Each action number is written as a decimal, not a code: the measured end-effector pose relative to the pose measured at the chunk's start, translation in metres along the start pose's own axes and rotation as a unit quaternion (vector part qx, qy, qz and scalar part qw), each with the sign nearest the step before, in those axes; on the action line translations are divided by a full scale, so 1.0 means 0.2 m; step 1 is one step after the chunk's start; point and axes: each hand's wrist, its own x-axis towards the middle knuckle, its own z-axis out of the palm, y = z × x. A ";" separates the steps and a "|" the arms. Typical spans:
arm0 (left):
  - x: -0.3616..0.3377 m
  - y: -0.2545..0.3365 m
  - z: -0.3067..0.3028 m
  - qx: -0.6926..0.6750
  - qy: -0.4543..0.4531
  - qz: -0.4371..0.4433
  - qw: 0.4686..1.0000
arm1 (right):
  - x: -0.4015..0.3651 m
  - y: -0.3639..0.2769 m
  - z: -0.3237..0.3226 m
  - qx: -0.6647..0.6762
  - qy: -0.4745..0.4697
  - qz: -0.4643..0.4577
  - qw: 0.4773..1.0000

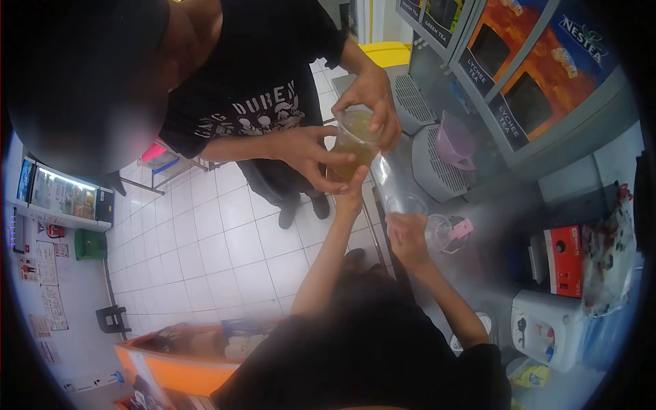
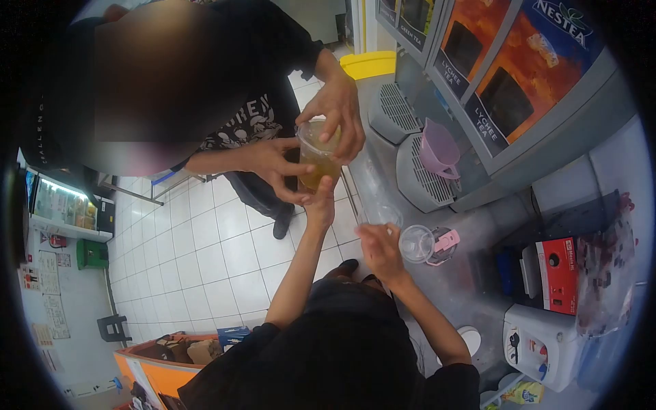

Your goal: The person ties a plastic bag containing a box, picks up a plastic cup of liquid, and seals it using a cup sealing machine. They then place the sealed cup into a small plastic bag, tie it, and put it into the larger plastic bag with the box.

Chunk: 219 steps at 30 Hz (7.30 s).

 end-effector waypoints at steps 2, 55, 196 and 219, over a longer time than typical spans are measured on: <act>-0.01 0.04 0.05 0.011 0.000 0.007 1.000 | -0.19 0.05 0.06 -0.003 -0.022 -0.003 1.000; 0.20 -0.04 0.16 0.113 -0.367 -0.342 0.857 | 0.34 0.26 -0.36 0.371 0.015 0.408 0.834; 0.20 -0.50 0.06 0.226 -0.682 -0.087 0.690 | 0.13 0.01 -0.22 -0.045 0.200 0.593 0.779; 0.11 -0.25 0.30 0.225 -0.522 -0.075 0.819 | 0.58 0.00 -0.38 -0.334 -0.123 0.455 0.816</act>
